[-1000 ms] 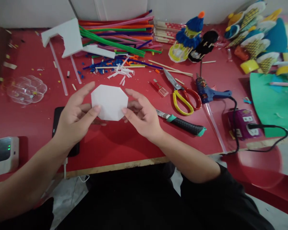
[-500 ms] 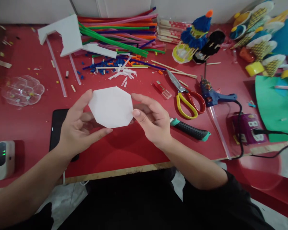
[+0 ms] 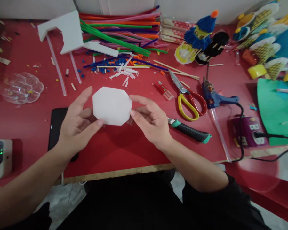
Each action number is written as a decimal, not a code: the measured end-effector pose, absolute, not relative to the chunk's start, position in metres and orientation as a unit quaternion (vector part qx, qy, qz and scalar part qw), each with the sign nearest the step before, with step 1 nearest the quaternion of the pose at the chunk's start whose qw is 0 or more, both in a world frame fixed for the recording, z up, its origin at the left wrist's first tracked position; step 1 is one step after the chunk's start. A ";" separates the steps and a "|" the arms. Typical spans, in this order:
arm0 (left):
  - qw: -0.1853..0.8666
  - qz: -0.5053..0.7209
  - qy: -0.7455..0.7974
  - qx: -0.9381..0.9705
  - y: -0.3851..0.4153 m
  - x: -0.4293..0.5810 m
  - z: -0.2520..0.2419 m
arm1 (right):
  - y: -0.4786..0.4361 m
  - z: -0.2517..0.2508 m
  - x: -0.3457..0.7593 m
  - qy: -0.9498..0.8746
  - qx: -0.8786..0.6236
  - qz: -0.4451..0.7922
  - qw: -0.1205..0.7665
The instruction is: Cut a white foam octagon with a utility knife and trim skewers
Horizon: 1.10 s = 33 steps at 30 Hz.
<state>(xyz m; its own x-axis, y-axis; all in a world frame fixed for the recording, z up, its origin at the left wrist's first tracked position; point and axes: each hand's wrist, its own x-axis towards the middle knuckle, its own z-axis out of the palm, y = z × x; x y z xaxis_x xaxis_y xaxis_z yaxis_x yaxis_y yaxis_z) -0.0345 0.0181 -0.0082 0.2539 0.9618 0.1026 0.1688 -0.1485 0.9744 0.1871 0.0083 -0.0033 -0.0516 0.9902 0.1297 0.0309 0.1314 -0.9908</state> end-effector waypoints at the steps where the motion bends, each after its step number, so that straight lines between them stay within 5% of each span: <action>1: 0.477 0.422 0.457 0.621 0.018 -0.034 -0.007 | 0.008 -0.002 0.187 -0.550 -0.464 0.472 0.510; 22: 0.313 0.377 0.457 0.743 0.014 -0.033 -0.018 | 0.004 -0.006 0.185 -0.609 -0.417 0.511 0.441; 33: 0.198 0.329 0.497 0.778 0.011 -0.032 -0.005 | 0.009 -0.011 0.192 -0.722 -0.437 0.383 0.375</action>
